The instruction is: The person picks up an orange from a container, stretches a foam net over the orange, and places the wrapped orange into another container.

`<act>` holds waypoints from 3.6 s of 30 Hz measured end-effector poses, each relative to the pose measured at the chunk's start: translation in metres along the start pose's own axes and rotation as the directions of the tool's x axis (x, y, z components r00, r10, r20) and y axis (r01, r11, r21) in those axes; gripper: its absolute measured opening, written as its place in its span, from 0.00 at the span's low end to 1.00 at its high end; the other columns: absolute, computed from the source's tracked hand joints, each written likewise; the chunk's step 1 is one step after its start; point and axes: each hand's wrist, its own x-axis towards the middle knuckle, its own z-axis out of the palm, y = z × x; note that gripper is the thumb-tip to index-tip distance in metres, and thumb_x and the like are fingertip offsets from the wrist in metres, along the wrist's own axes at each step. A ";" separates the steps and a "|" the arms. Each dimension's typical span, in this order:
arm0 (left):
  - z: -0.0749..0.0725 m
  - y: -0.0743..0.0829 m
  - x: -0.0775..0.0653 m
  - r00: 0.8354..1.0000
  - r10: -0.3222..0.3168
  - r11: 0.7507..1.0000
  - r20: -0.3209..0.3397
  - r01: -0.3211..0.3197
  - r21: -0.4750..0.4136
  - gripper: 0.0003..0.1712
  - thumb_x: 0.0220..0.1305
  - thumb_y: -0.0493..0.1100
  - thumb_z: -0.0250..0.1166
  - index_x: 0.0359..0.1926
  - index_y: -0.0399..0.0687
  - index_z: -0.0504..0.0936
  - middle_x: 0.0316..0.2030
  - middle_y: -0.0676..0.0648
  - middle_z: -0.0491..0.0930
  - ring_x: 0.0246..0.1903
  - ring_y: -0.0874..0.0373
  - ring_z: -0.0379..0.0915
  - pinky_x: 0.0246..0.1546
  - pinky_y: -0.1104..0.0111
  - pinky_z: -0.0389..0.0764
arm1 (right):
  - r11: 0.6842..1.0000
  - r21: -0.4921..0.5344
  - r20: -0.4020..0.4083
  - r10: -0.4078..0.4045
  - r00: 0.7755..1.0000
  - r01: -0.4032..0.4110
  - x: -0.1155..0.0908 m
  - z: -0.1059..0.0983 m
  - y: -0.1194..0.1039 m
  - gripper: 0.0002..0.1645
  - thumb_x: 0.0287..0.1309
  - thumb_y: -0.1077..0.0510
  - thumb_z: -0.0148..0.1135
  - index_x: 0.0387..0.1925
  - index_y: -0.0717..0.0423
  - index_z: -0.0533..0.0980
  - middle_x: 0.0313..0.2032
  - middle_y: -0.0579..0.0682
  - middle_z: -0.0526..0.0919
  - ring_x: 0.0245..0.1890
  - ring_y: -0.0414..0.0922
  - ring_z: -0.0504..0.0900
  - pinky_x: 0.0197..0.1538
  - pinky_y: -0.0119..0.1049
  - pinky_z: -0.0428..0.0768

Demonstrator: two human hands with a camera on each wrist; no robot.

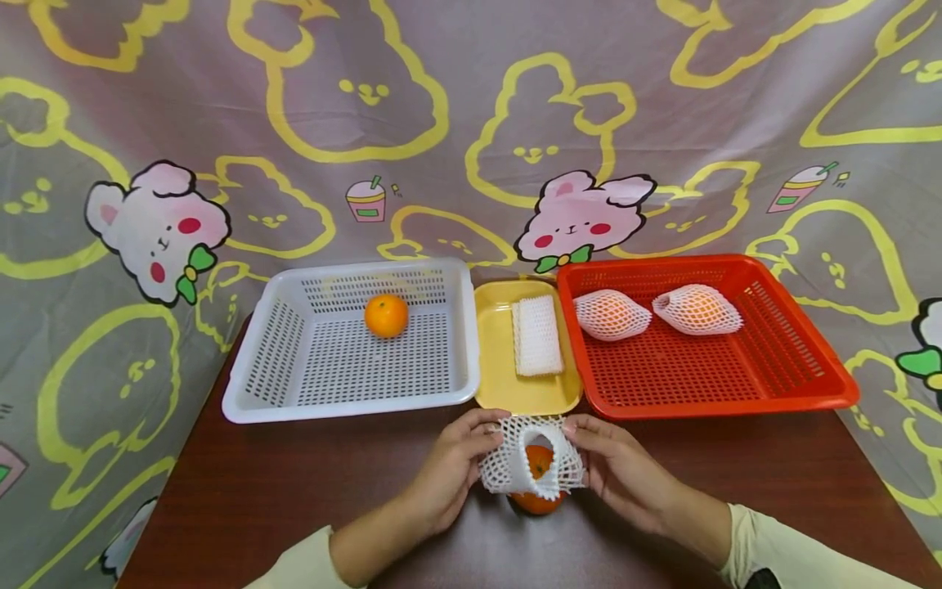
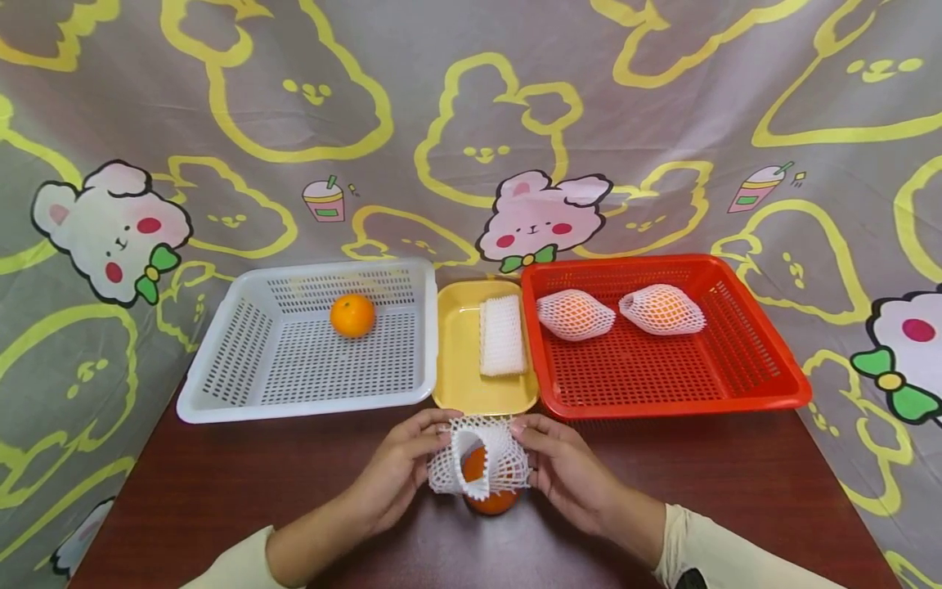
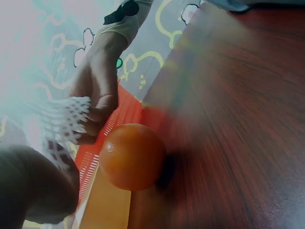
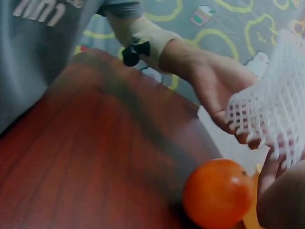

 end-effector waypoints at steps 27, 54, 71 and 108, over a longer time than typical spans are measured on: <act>0.014 -0.060 0.007 0.930 0.305 0.695 -0.204 -0.070 0.715 0.17 0.67 0.31 0.50 0.55 0.36 0.73 0.47 0.42 0.73 0.48 0.53 0.71 0.52 0.58 0.73 | 0.875 -0.484 -0.424 -0.267 0.866 0.033 0.019 0.003 0.055 0.08 0.63 0.70 0.50 0.43 0.67 0.65 0.35 0.51 0.76 0.28 0.35 0.73 0.29 0.26 0.73; 0.004 -0.051 0.001 0.951 0.237 0.890 -0.198 -0.131 0.437 0.23 0.43 0.27 0.53 0.42 0.41 0.81 0.43 0.43 0.73 0.42 0.59 0.65 0.44 0.74 0.64 | 0.952 -0.295 -0.176 -0.143 0.974 0.086 0.007 -0.016 0.035 0.10 0.63 0.65 0.49 0.46 0.60 0.70 0.41 0.47 0.75 0.38 0.38 0.77 0.43 0.34 0.79; -0.013 -0.057 -0.012 0.965 0.262 0.793 -0.015 -0.206 0.573 0.34 0.47 0.25 0.65 0.58 0.49 0.75 0.49 0.45 0.67 0.50 0.56 0.65 0.48 0.75 0.75 | 0.781 -0.525 0.149 -0.307 0.940 0.338 0.004 -0.029 0.044 0.42 0.42 0.70 0.72 0.58 0.74 0.61 0.50 0.63 0.69 0.43 0.37 0.79 0.40 0.33 0.84; -0.006 -0.055 0.001 0.974 0.144 0.920 0.176 -0.198 0.338 0.52 0.42 0.19 0.68 0.68 0.51 0.61 0.63 0.36 0.68 0.52 0.50 0.76 0.44 0.67 0.83 | 0.798 -0.506 0.213 -0.253 0.944 0.328 0.011 -0.036 0.042 0.50 0.41 0.70 0.73 0.65 0.75 0.57 0.61 0.62 0.69 0.51 0.36 0.79 0.47 0.36 0.83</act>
